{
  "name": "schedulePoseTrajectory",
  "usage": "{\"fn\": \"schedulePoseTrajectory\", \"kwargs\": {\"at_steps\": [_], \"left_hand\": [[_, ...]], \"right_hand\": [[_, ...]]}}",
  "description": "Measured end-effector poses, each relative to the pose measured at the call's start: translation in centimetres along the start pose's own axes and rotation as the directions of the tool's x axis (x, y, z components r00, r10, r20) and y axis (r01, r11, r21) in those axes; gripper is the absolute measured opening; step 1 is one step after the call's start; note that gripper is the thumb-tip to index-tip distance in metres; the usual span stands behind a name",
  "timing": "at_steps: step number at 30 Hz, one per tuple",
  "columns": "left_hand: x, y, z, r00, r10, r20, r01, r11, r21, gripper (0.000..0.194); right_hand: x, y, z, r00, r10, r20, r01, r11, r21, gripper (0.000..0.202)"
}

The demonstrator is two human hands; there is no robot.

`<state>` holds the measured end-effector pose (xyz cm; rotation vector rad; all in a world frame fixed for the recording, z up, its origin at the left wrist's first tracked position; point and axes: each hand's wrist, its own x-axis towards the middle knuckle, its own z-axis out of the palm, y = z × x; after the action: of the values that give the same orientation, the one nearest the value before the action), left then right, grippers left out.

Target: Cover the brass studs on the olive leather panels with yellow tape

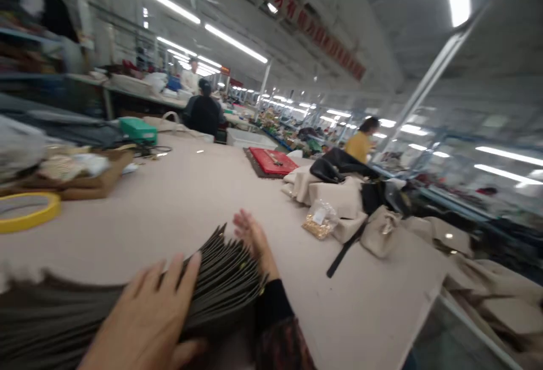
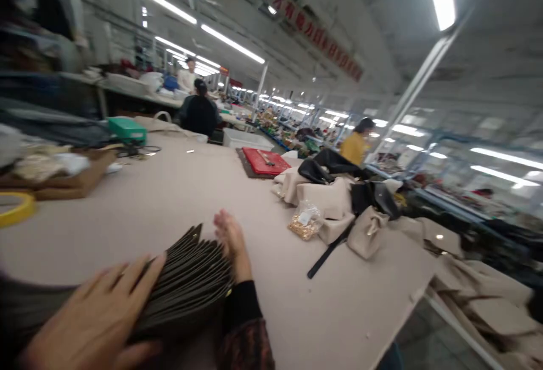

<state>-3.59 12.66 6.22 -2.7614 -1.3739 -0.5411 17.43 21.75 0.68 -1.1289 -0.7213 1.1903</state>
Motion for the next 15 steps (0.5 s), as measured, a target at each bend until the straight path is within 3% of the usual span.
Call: {"fn": "schedulePoseTrajectory", "kwargs": {"at_steps": [2,4,9,13,15], "left_hand": [[-0.8,0.2,-1.4,0.993,-0.030,0.116,0.020,0.996,0.090,0.083],[-0.6,0.6,-2.3,0.986,-0.047,0.158,0.029,0.993,0.113,0.082],[0.4,0.5,-2.8,0.985,-0.076,0.153,0.062,0.993,0.096,0.086],[0.5,0.3,-2.7,0.978,-0.099,0.186,0.078,0.990,0.113,0.088],[0.5,0.4,-2.7,0.975,-0.075,0.210,0.052,0.992,0.113,0.089]], "right_hand": [[-0.2,0.0,0.3,0.989,0.094,0.118,-0.098,0.995,0.023,0.055],[-0.4,0.3,0.2,0.954,0.161,0.254,-0.161,0.987,-0.021,0.057],[-2.1,0.2,-0.5,0.956,0.212,0.202,-0.222,0.975,0.030,0.059],[-3.4,0.1,-0.2,0.950,0.202,0.239,-0.199,0.979,-0.034,0.061],[-3.4,0.1,-0.6,0.966,0.183,0.183,-0.178,0.983,-0.044,0.060]]}}
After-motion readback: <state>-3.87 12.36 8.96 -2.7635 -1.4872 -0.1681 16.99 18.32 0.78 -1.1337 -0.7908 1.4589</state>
